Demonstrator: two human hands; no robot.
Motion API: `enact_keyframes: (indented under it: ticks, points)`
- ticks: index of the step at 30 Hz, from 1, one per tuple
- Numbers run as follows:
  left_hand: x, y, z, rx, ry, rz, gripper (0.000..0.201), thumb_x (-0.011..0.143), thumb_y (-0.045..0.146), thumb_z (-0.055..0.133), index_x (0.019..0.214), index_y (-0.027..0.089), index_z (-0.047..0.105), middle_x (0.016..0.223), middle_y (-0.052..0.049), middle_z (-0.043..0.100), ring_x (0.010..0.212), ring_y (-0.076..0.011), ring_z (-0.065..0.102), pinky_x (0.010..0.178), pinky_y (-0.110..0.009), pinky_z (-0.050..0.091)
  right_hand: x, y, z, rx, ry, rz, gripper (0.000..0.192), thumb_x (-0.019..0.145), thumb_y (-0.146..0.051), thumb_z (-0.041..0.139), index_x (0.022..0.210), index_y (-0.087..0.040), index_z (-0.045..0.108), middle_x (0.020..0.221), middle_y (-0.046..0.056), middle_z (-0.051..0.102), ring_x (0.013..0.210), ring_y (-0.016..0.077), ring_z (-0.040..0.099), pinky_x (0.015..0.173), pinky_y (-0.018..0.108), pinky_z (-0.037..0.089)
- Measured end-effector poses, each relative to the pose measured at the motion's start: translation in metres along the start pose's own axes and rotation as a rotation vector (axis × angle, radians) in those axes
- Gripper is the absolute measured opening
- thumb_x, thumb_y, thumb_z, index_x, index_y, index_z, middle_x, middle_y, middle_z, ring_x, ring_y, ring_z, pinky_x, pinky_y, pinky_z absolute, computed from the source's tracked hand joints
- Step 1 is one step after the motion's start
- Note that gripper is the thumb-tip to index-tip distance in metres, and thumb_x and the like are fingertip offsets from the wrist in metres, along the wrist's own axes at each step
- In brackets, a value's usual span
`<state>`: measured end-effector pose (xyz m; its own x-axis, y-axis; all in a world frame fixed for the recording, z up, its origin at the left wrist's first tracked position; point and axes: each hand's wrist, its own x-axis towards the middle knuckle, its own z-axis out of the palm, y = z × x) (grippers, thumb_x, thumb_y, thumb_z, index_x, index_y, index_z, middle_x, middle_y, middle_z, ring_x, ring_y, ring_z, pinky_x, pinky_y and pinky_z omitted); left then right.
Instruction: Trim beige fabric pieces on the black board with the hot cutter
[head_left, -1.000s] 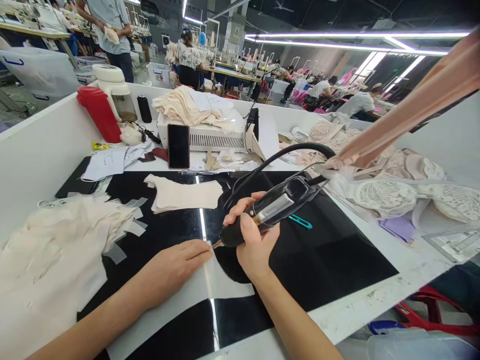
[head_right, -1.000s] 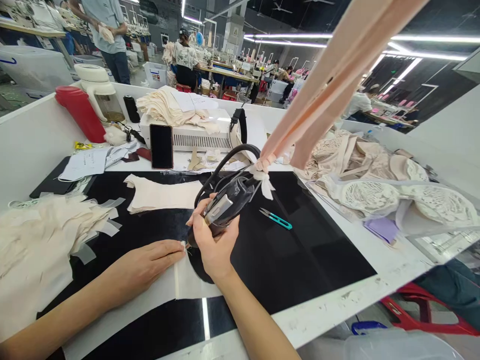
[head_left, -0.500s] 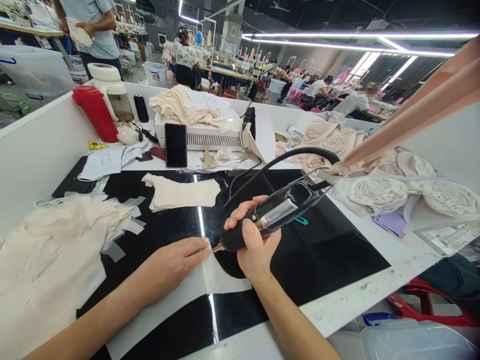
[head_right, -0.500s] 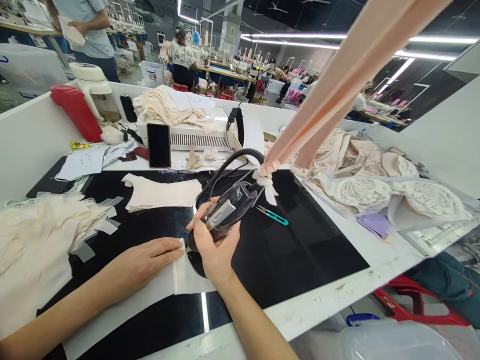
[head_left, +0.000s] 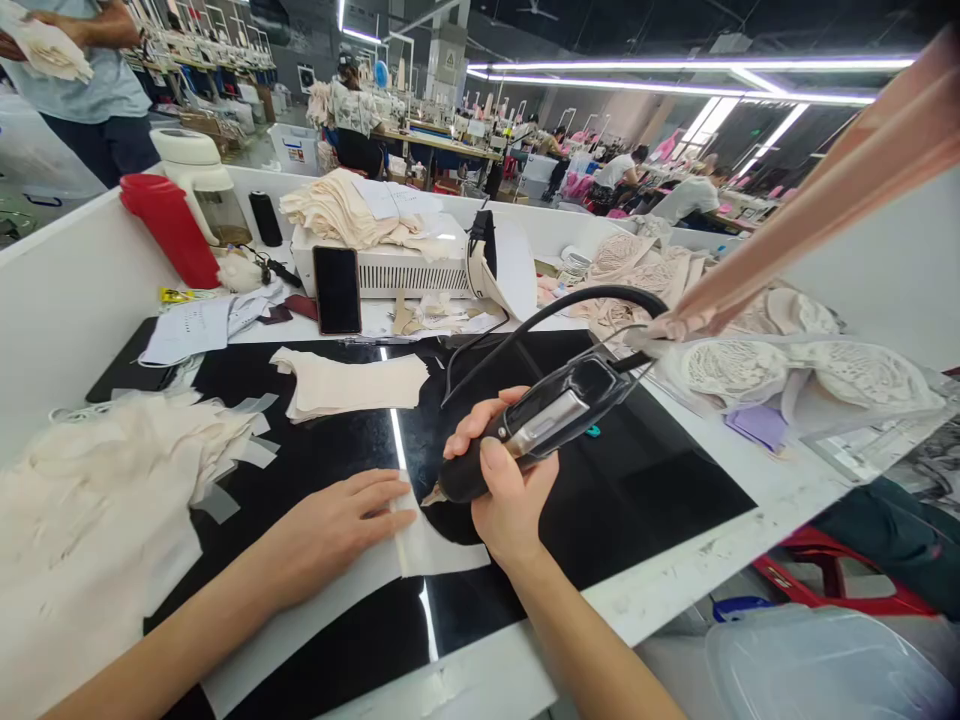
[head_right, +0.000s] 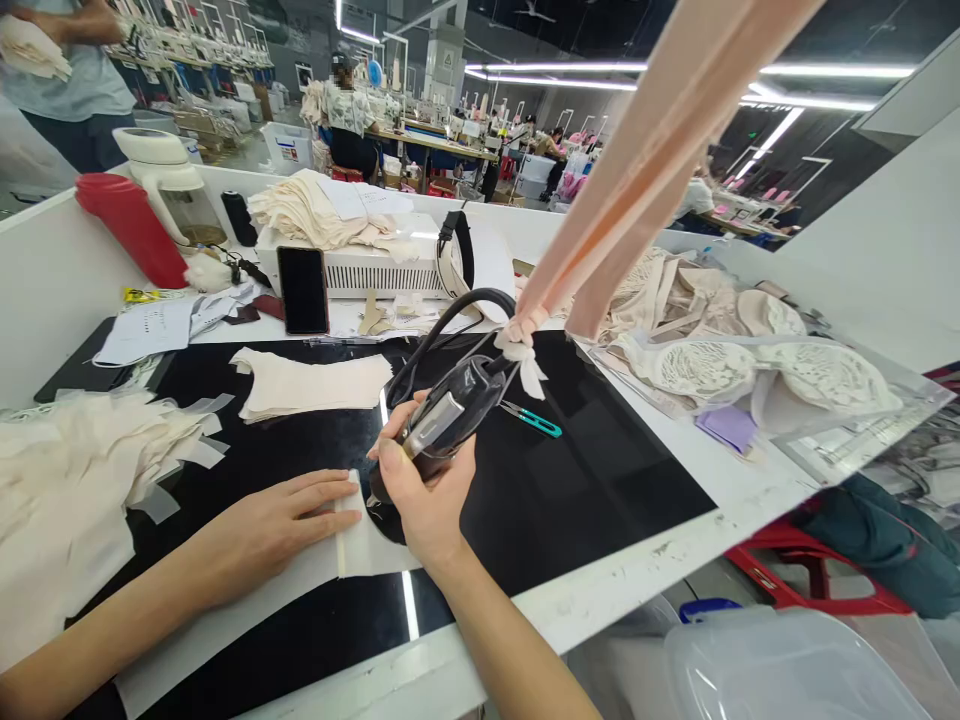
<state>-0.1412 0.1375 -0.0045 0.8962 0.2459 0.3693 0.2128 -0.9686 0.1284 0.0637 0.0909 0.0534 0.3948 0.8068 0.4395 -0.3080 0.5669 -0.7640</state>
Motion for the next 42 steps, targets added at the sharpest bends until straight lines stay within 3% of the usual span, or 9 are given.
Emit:
enact_keyframes:
  ticks: [14, 19, 24, 28, 42]
  points:
    - [-0.002, -0.001, 0.001, -0.039, -0.018, 0.005, 0.046, 0.101, 0.002, 0.04, 0.128, 0.024, 0.07, 0.138, -0.008, 0.068, 0.134, -0.025, 0.061, 0.109, -0.041, 0.057, -0.005, 0.001, 0.002, 0.003, -0.03, -0.004, 0.03, 0.094, -0.028, 0.075, 0.119, -0.03, 0.059, 0.088, -0.005, 0.067, 0.068, 0.0101, 0.063, 0.065, 0.026, 0.054]
    - [0.001, 0.002, -0.003, -0.04, -0.021, 0.046, 0.046, 0.1, 0.0, 0.038, 0.131, 0.02, 0.066, 0.135, -0.011, 0.068, 0.13, -0.0263, 0.062, 0.114, -0.052, 0.051, -0.006, -0.007, -0.002, -0.002, 0.001, -0.002, 0.033, 0.092, -0.029, 0.078, 0.118, -0.03, 0.059, 0.087, -0.005, 0.067, 0.069, 0.0103, 0.064, 0.068, 0.027, 0.055]
    - [0.011, 0.013, -0.008, -0.102, -0.058, 0.047, 0.044, 0.098, -0.003, 0.036, 0.126, 0.017, 0.064, 0.118, -0.008, 0.071, 0.113, -0.0224, 0.067, 0.109, -0.044, 0.053, -0.009, -0.009, -0.004, -0.002, 0.002, 0.003, 0.035, 0.089, -0.032, 0.08, 0.117, -0.029, 0.058, 0.087, -0.004, 0.066, 0.067, 0.0115, 0.064, 0.065, 0.028, 0.055]
    - [0.013, 0.019, -0.011, -0.11, -0.107, 0.043, 0.037, 0.103, 0.003, 0.037, 0.126, 0.018, 0.063, 0.117, -0.009, 0.068, 0.11, -0.0227, 0.065, 0.106, -0.042, 0.054, -0.01, -0.007, -0.004, 0.02, -0.017, 0.016, 0.036, 0.09, -0.031, 0.08, 0.118, -0.029, 0.058, 0.089, -0.005, 0.066, 0.067, 0.0106, 0.063, 0.065, 0.027, 0.055]
    - [0.007, 0.02, -0.011, -0.114, -0.12, 0.008, 0.042, 0.1, 0.001, 0.04, 0.126, 0.022, 0.065, 0.122, -0.009, 0.068, 0.111, -0.0235, 0.067, 0.111, -0.05, 0.05, -0.016, -0.011, -0.005, -0.026, -0.006, 0.012, 0.033, 0.093, -0.031, 0.076, 0.119, -0.029, 0.056, 0.088, -0.004, 0.065, 0.067, 0.0117, 0.062, 0.066, 0.029, 0.055]
